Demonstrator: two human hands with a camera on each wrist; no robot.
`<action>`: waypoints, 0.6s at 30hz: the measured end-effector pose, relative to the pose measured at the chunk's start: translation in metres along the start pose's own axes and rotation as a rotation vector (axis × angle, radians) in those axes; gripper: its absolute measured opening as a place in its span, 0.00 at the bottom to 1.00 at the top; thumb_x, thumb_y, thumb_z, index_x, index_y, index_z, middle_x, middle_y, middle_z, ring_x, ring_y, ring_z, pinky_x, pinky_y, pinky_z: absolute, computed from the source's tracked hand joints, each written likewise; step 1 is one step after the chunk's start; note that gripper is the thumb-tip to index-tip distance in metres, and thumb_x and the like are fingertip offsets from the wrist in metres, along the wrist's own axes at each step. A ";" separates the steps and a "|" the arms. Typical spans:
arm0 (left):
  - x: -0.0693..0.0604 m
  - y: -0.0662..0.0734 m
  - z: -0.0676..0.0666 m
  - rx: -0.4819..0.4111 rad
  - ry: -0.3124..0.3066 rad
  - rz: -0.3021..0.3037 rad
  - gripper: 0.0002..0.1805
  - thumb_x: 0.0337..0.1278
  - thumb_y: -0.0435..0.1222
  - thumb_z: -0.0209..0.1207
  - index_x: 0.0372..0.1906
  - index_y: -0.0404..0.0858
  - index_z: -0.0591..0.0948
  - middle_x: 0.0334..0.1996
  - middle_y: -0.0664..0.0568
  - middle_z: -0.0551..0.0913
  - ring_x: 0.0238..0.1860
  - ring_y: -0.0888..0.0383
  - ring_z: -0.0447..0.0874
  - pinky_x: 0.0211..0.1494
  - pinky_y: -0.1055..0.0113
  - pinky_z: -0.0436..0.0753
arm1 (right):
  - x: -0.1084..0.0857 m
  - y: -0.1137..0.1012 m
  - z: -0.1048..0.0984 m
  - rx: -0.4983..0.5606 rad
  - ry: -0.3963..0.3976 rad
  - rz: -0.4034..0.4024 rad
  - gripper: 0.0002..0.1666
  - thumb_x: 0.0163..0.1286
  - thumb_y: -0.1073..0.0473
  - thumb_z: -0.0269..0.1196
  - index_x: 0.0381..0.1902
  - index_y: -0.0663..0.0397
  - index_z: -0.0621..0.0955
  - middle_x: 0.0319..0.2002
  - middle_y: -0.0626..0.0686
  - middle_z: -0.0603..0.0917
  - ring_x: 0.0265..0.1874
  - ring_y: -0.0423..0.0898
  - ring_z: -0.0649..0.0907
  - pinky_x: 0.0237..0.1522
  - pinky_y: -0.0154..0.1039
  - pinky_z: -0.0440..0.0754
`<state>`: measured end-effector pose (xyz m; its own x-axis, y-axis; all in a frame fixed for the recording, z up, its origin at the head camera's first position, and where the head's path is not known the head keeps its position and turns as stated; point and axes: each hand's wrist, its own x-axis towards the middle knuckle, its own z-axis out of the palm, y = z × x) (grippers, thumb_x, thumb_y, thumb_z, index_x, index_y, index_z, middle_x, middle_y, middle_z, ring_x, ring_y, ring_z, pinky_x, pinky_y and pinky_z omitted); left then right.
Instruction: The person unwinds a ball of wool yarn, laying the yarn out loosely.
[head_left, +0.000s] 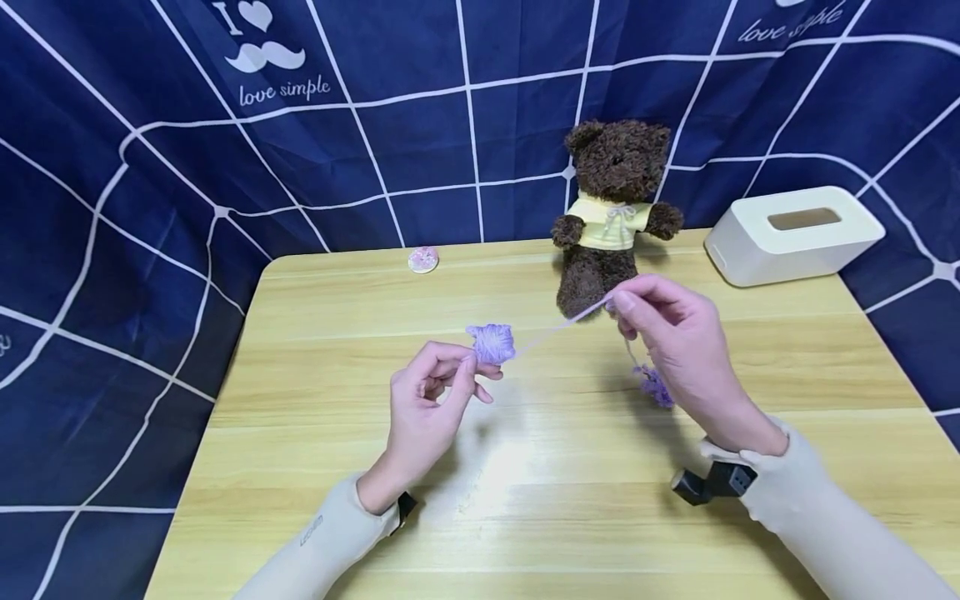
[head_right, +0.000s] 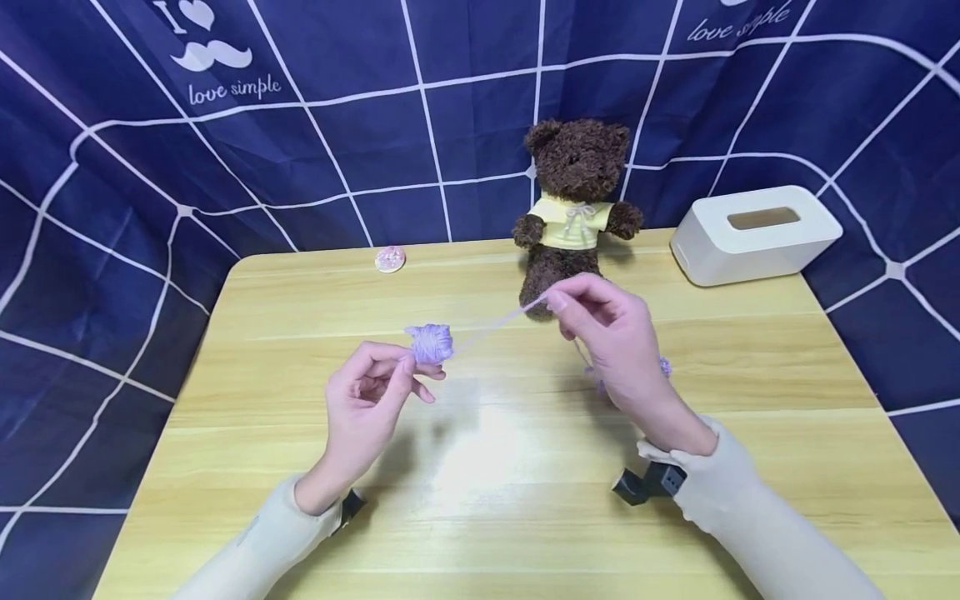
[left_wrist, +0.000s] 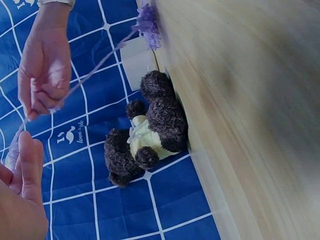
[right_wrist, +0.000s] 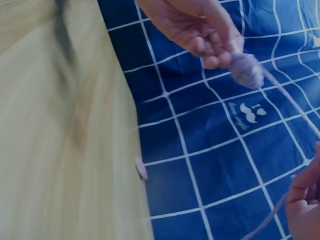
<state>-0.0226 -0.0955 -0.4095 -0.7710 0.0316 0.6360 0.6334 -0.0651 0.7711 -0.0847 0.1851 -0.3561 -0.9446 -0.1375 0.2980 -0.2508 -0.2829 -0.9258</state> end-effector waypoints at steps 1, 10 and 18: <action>0.000 0.000 0.000 -0.001 0.002 -0.003 0.05 0.77 0.20 0.54 0.47 0.27 0.80 0.36 0.36 0.91 0.24 0.48 0.90 0.27 0.60 0.90 | 0.000 -0.002 -0.001 0.033 0.018 -0.021 0.06 0.80 0.76 0.61 0.45 0.76 0.85 0.35 0.58 0.85 0.31 0.47 0.79 0.33 0.33 0.82; -0.002 0.000 -0.005 0.019 0.030 -0.011 0.05 0.78 0.20 0.55 0.47 0.27 0.80 0.37 0.36 0.92 0.24 0.49 0.90 0.28 0.59 0.91 | 0.008 -0.013 -0.033 0.271 0.194 -0.136 0.05 0.79 0.78 0.60 0.43 0.80 0.83 0.34 0.63 0.87 0.30 0.48 0.82 0.34 0.33 0.86; -0.002 -0.002 -0.008 0.021 0.047 -0.011 0.04 0.78 0.21 0.55 0.47 0.26 0.80 0.36 0.36 0.92 0.24 0.48 0.90 0.30 0.58 0.92 | 0.013 -0.014 -0.063 0.352 0.310 -0.208 0.06 0.78 0.79 0.61 0.42 0.86 0.78 0.32 0.66 0.85 0.25 0.50 0.78 0.25 0.33 0.81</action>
<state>-0.0226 -0.1035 -0.4123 -0.7799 -0.0149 0.6257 0.6256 -0.0440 0.7789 -0.1072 0.2472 -0.3540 -0.9142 0.2284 0.3347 -0.4037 -0.5845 -0.7039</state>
